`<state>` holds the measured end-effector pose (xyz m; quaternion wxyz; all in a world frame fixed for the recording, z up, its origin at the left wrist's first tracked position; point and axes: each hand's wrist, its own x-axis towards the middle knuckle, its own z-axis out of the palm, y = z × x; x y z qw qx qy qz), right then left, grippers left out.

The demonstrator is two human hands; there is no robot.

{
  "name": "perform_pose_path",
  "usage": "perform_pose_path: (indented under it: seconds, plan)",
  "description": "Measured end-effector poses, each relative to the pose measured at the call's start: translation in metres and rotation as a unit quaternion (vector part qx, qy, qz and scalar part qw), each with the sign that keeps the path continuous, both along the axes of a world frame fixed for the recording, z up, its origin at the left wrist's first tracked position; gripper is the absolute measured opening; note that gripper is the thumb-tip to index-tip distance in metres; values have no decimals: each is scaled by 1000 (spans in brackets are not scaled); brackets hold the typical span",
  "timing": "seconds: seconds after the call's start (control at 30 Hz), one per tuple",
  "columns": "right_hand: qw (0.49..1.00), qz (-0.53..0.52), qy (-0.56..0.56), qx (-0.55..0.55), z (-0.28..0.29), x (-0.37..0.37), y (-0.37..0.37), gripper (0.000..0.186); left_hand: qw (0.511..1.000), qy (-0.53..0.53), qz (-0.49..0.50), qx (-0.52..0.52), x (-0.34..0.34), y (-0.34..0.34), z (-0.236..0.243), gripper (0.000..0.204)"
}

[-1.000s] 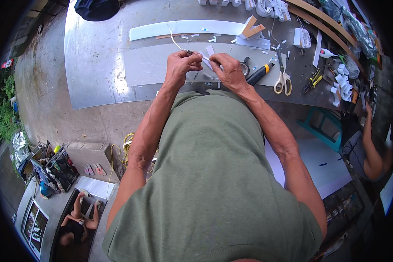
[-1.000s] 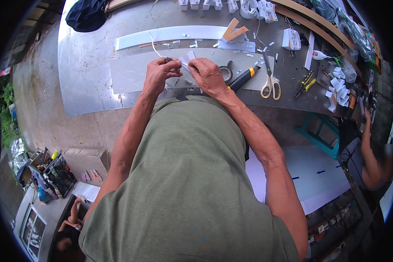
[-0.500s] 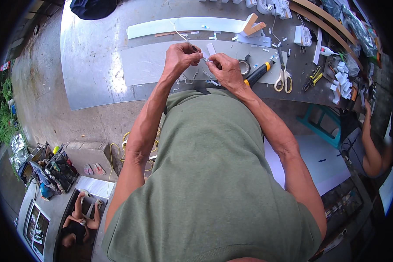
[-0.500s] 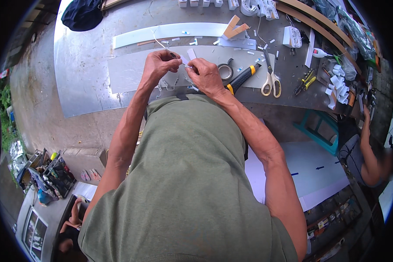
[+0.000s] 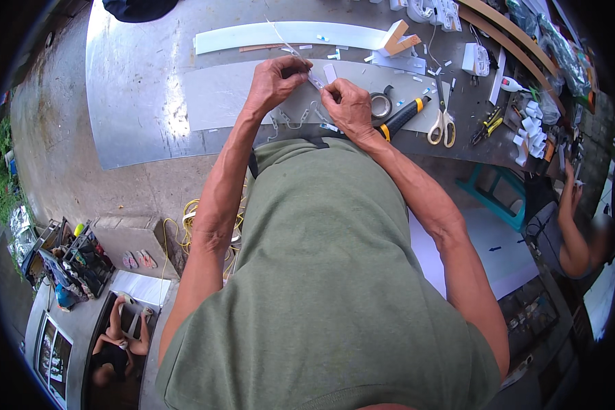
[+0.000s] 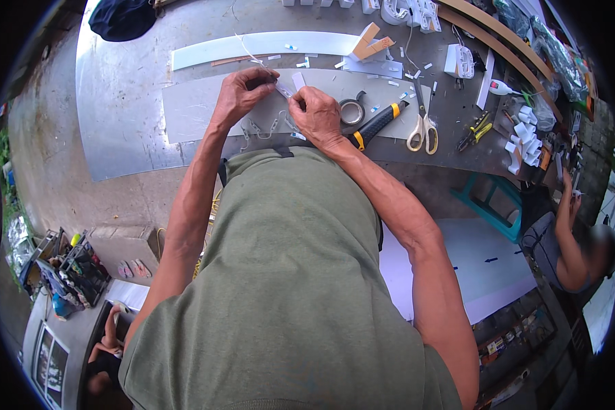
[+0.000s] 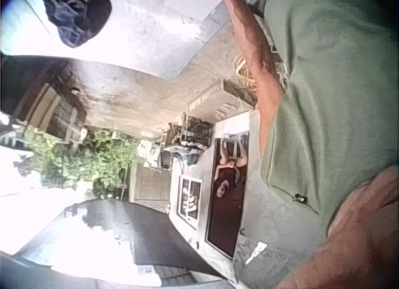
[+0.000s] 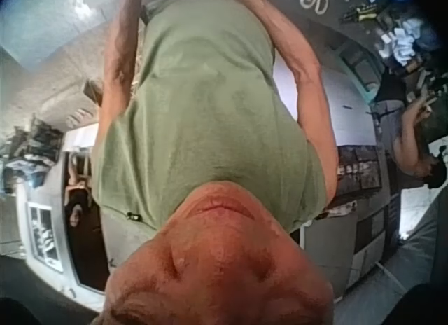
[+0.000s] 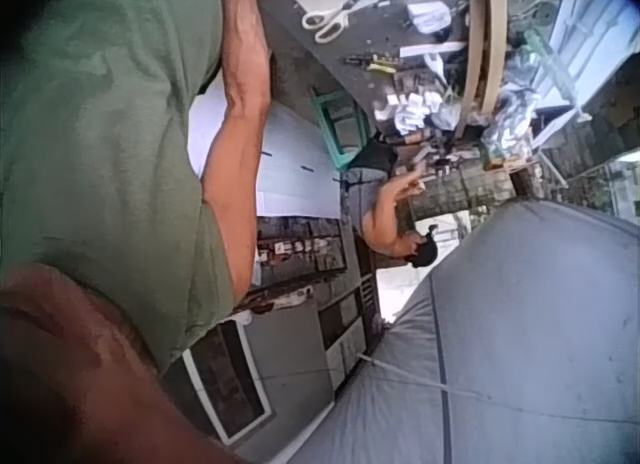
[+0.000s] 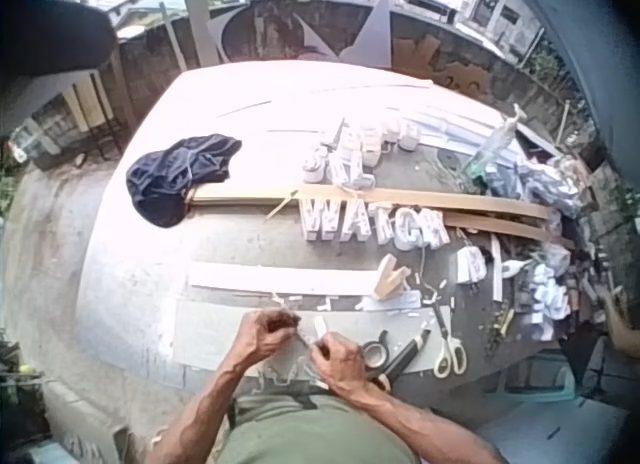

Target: The user is seen connecting wires to a sign.

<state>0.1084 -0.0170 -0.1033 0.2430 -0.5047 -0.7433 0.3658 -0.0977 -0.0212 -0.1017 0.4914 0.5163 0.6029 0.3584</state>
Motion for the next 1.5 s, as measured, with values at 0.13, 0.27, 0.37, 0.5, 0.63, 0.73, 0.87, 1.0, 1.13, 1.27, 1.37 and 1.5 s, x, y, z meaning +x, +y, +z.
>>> perform_pose_path:
  seconds: [0.13, 0.27, 0.37, 0.5, 0.63, 0.73, 0.87, 1.0, 1.13, 1.27, 1.37, 1.5]
  plan:
    - [1000, -7, -11, 12, -2, -1, 0, 15, 999, -37, 15, -10, 1, -3, 0, 23]
    - [1000, -14, -12, 0, -1, -3, -1, 15, 999, -33, 12, 6, 1, -3, -4, 23]
    - [1000, -3, -22, 17, 0, -3, 0, 15, 999, -42, 18, -22, 2, -4, -6, 22]
    - [1000, -3, -15, 12, -1, -3, 0, 15, 998, -49, 14, -26, 1, -4, -5, 21]
    - [1000, -4, -17, 13, -1, -3, 0, 14, 998, -51, 14, -38, 2, -5, -4, 20]
    - [1000, 1, -19, 22, 0, -3, 0, 14, 997, -54, 21, -44, 4, -5, -5, 20]
    - [1000, 2, -20, 22, -1, -4, 0, 14, 998, -43, 16, -45, 5, -5, -4, 21]
    - [1000, 0, -18, 24, -3, -4, 1, 13, 998, -33, 30, -42, 9, -5, -2, 23]
    - [999, -1, -22, 24, -2, -4, 1, 13, 998, -25, 40, -37, 10, -6, -5, 23]
    - [999, -2, -26, 23, -2, -4, 1, 14, 998, -27, 46, -30, 13, -7, -6, 23]
    - [999, 0, -31, 33, -2, -5, 1, 14, 999, -4, 45, -30, 14, -6, -5, 24]
    - [999, -1, -29, 35, 0, -5, 1, 15, 998, 28, 54, -22, 16, -5, -3, 28]
